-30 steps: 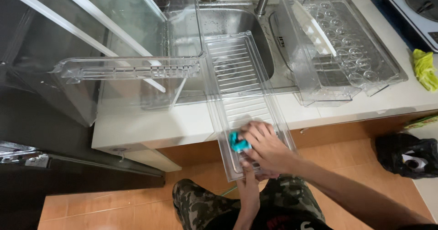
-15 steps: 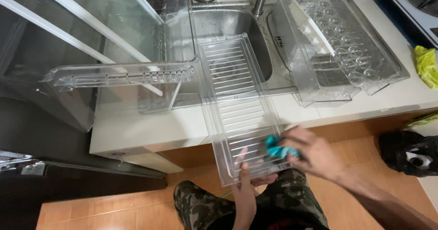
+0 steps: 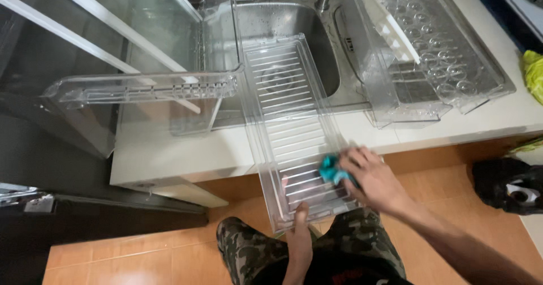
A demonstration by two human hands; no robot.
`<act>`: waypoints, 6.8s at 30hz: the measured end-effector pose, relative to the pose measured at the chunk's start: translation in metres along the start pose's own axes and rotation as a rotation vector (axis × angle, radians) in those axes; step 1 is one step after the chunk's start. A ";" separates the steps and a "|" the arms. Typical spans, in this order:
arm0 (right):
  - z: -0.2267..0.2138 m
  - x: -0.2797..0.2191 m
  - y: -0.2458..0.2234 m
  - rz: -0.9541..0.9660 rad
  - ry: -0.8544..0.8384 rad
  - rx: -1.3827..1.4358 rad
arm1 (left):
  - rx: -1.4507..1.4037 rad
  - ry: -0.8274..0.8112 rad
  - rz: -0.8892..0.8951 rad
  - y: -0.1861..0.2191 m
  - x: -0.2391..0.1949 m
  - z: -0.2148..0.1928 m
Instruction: The person cleans a clear plastic refrigerator drawer using a blue cloth. They wipe the interior and exterior surfaces of the drawer, turning it over to clean all sides, and then place it back into the sink area.
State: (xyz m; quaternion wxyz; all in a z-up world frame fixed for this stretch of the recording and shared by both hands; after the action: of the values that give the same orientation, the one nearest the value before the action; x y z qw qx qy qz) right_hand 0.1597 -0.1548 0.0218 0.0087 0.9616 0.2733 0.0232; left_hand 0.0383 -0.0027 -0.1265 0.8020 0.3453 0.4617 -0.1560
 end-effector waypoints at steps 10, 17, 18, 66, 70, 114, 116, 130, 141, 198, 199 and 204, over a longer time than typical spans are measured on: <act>-0.006 0.116 0.030 0.119 0.123 -0.022 | -0.389 -0.410 0.374 0.042 -0.032 0.037; -0.013 0.184 0.048 0.116 0.183 -0.034 | -0.317 -0.449 0.439 0.084 -0.079 0.048; -0.016 0.193 0.051 0.110 0.233 -0.055 | -0.311 -0.473 0.427 0.085 -0.081 0.049; -0.059 -0.007 0.033 0.715 0.053 2.049 | 1.597 0.207 1.956 0.097 -0.285 0.122; -0.025 -0.006 0.044 0.953 0.049 1.878 | 1.461 -0.072 1.931 0.100 -0.264 0.104; -0.060 0.039 -0.043 -0.220 0.328 0.128 | -0.117 -0.666 0.677 0.126 -0.032 0.005; -0.061 0.036 -0.057 -0.284 0.350 0.134 | -0.107 -0.667 0.680 0.125 -0.031 0.006; -0.044 0.020 -0.105 -0.366 0.125 -0.023 | 0.137 -0.508 0.684 0.128 -0.019 -0.009; -0.044 0.065 -0.131 -0.358 0.125 -0.119 | 0.248 -0.472 0.630 0.143 -0.051 -0.002; -0.049 0.343 -0.046 -0.035 0.266 -0.113 | -0.090 -0.670 0.633 0.125 -0.027 -0.012; -0.045 0.348 -0.035 0.062 0.117 0.214 | -0.087 -0.753 0.704 0.124 -0.024 -0.012; -0.054 0.339 -0.040 -0.122 -0.130 -0.256 | 0.086 -0.525 0.649 0.139 -0.038 -0.013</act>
State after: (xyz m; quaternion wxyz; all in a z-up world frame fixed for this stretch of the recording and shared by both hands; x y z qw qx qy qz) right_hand 0.4240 0.0582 0.0881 0.1504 0.9337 0.3249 -0.0051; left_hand 0.0891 0.1023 -0.0412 0.8849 0.4544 0.1019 0.0030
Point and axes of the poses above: each hand's wrist, its own x-axis towards the middle knuckle, its own z-axis out of the palm, y = z × x, the point moved 8 cm from there along x, towards the middle knuckle, and after that the axes turned 11 degrees about -x, right-handed, at the moved point
